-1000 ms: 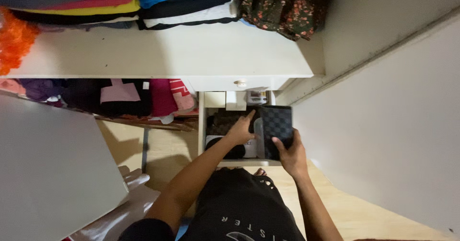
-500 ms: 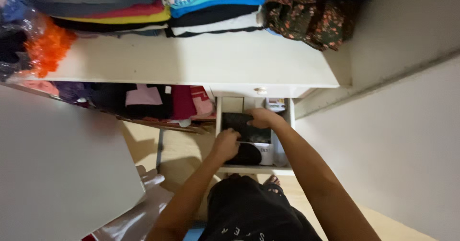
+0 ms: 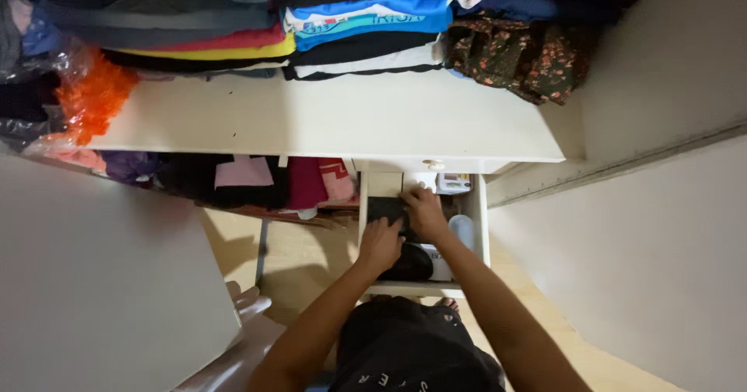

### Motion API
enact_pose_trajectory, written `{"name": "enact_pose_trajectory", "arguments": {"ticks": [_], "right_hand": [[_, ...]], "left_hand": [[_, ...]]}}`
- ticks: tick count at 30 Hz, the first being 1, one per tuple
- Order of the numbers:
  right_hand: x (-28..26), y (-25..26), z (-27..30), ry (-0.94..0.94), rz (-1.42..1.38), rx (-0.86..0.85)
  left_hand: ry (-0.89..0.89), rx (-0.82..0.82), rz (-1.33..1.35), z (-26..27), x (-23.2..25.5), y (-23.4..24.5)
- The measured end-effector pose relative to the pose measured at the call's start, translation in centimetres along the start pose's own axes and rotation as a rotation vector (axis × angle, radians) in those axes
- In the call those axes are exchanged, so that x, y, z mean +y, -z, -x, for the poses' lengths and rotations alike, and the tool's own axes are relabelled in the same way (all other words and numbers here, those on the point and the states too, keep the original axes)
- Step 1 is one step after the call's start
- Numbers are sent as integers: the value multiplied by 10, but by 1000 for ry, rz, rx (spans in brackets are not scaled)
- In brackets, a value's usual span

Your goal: The person gathers toiletries, a perfume bottle, a charger and cables from a bedside table, a drawer and a wall hook and places them into a backpack laid on the bed. The person then takes folded clothes from the bed and places them onto shelves inside a wardrobe.

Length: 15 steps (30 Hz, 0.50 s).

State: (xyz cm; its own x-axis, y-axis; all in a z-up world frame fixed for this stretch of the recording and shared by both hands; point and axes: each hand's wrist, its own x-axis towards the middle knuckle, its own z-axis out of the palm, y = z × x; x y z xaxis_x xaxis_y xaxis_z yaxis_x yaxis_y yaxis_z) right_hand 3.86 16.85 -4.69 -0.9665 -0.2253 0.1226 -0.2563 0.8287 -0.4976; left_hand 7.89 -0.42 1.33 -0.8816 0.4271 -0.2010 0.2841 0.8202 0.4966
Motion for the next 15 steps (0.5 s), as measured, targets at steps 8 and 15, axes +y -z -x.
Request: {"name": "enact_pose_trajectory", "arguments": {"ticks": [8, 15], "right_hand": [[-14, 18, 8, -25, -138, 185], [-63, 111, 72, -136, -255, 401]], "left_hand": [[-11, 20, -44, 1, 10, 4], [-216, 129, 158, 13, 53, 24]]}}
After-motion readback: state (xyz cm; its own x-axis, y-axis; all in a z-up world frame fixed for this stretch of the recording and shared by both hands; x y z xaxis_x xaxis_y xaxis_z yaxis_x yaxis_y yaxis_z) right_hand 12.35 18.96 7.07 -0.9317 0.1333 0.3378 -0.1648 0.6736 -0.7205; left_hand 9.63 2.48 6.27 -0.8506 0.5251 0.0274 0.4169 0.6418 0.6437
